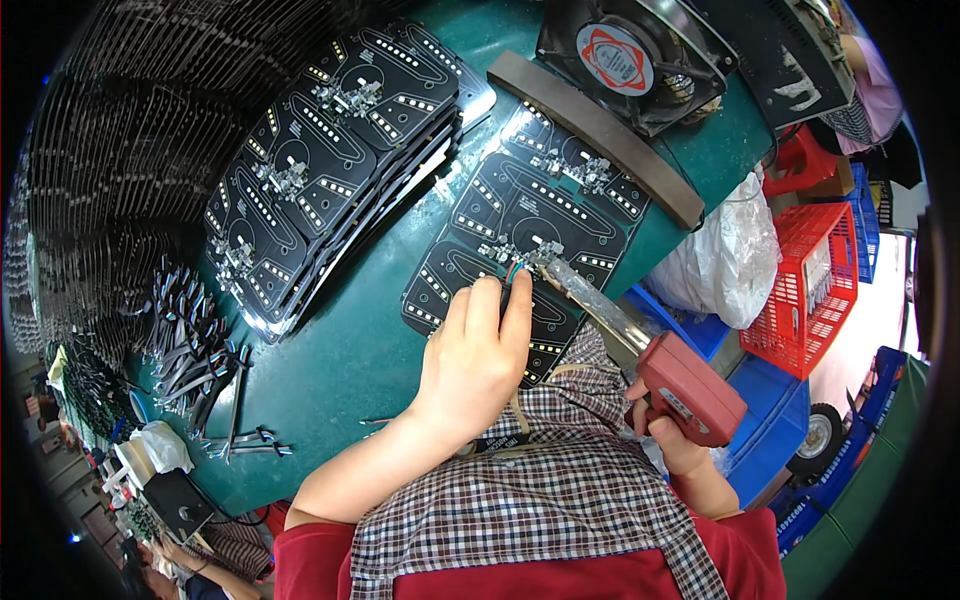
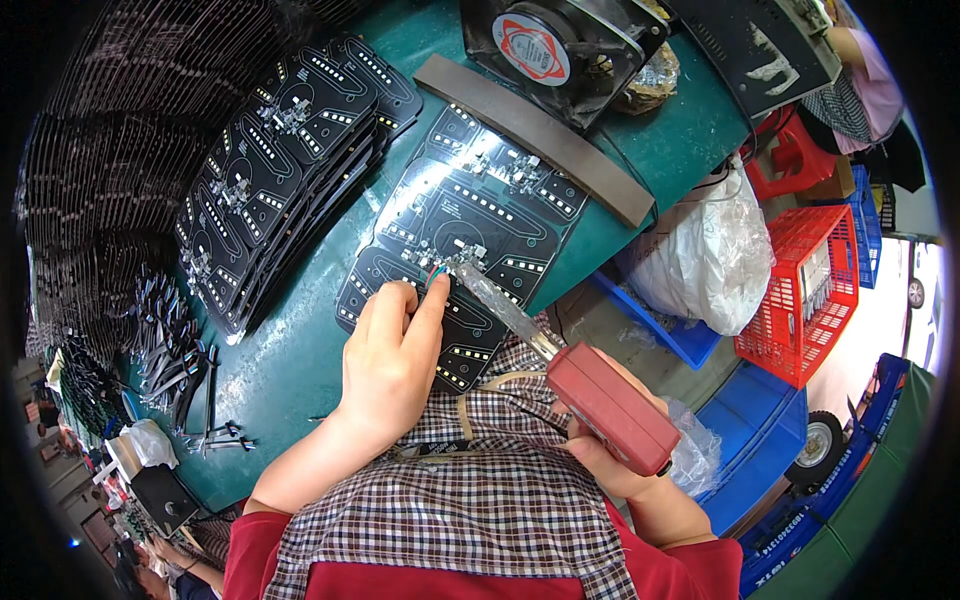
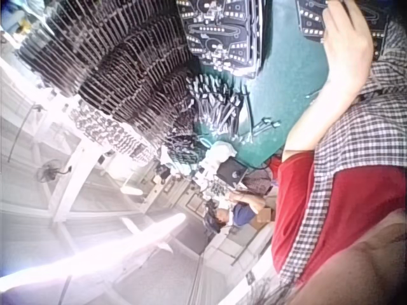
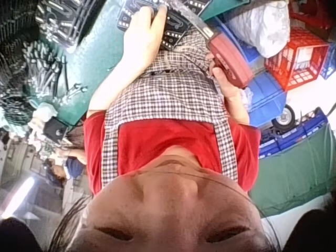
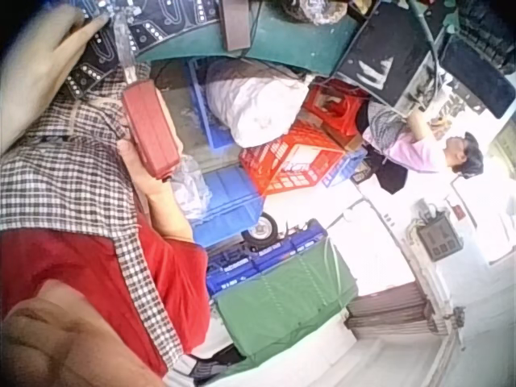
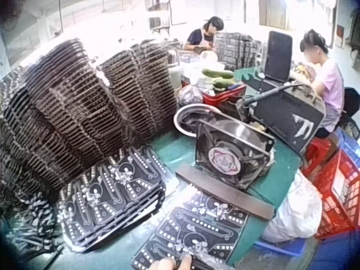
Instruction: The person places circuit boards onto the workbench, aligns wire harnesses to the boards, and solders the wires using a soldering gun.
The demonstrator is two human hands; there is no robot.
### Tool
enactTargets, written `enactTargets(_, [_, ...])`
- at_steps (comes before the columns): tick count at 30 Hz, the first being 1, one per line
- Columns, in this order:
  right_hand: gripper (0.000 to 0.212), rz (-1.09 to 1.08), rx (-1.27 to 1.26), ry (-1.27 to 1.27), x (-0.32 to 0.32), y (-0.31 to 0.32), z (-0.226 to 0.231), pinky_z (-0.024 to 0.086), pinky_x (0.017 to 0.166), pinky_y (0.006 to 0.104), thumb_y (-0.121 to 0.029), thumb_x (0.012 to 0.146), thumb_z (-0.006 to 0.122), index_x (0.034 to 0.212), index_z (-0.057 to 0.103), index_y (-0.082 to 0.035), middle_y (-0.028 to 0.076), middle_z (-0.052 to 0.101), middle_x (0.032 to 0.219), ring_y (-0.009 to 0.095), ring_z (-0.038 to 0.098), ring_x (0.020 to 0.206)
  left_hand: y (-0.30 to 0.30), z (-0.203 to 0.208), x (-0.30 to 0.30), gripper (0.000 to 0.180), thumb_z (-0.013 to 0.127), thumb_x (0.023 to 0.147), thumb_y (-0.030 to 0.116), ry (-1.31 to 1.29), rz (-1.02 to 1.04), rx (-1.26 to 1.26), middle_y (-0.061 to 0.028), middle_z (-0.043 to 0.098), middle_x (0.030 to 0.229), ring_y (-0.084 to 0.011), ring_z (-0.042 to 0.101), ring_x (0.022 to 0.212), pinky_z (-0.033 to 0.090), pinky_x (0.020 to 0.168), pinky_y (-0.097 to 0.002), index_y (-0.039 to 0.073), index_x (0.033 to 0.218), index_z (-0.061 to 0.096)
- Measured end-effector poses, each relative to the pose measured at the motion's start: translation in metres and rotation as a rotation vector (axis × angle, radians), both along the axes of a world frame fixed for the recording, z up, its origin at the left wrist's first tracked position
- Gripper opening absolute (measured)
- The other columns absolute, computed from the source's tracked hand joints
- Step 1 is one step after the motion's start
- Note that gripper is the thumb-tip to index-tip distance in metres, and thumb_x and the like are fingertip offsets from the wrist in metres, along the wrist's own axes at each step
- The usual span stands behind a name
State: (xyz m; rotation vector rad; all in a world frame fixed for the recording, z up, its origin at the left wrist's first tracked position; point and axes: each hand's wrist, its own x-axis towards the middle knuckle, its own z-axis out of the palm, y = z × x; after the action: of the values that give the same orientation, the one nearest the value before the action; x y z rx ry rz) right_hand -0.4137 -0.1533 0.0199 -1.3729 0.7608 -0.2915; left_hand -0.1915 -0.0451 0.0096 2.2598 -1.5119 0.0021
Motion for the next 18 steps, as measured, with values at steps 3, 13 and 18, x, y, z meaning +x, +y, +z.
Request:
enactTargets(3, [0.070,0.000,0.035,-0.009,0.000,0.000,-0.001,0.046,0.061,0.0170,-0.023,0.075,0.077,0.128,0.044,0.009,0.009,0.066,0.092,0.006,0.058,0.070,0.000,-0.001,0.003,0.044,0.059,0.064,-0.001,0.109,-0.024,-0.023,-0.0085,0.046,0.085,-0.0207,0.053,0.073,0.050,0.058,-0.0278,-0.004,0.109,0.059])
enactTargets(13, [0.074,-0.009,0.149,-0.037,-0.007,0.002,-0.011,0.047,0.066,0.0176,-0.014,0.075,0.077,0.132,0.037,0.009,0.009,0.064,0.094,0.008,0.059,0.075,-0.003,-0.003,0.003,0.027,0.066,0.074,-0.005,0.282,0.075,-0.206,-0.0077,0.052,0.079,-0.0192,0.055,0.062,0.046,0.056,-0.0287,-0.001,0.100,0.065])
enactTargets(18, [0.065,0.062,-0.014,0.100,-0.015,0.003,-0.017,0.049,0.066,0.0214,-0.017,0.076,0.074,0.128,0.044,0.009,0.008,0.064,0.094,0.008,0.060,0.070,0.000,-0.003,0.004,0.038,0.062,0.070,-0.004,0.260,0.014,-0.135,-0.0092,0.046,0.084,-0.0216,0.054,0.073,0.049,0.061,-0.0311,-0.004,0.108,0.059])
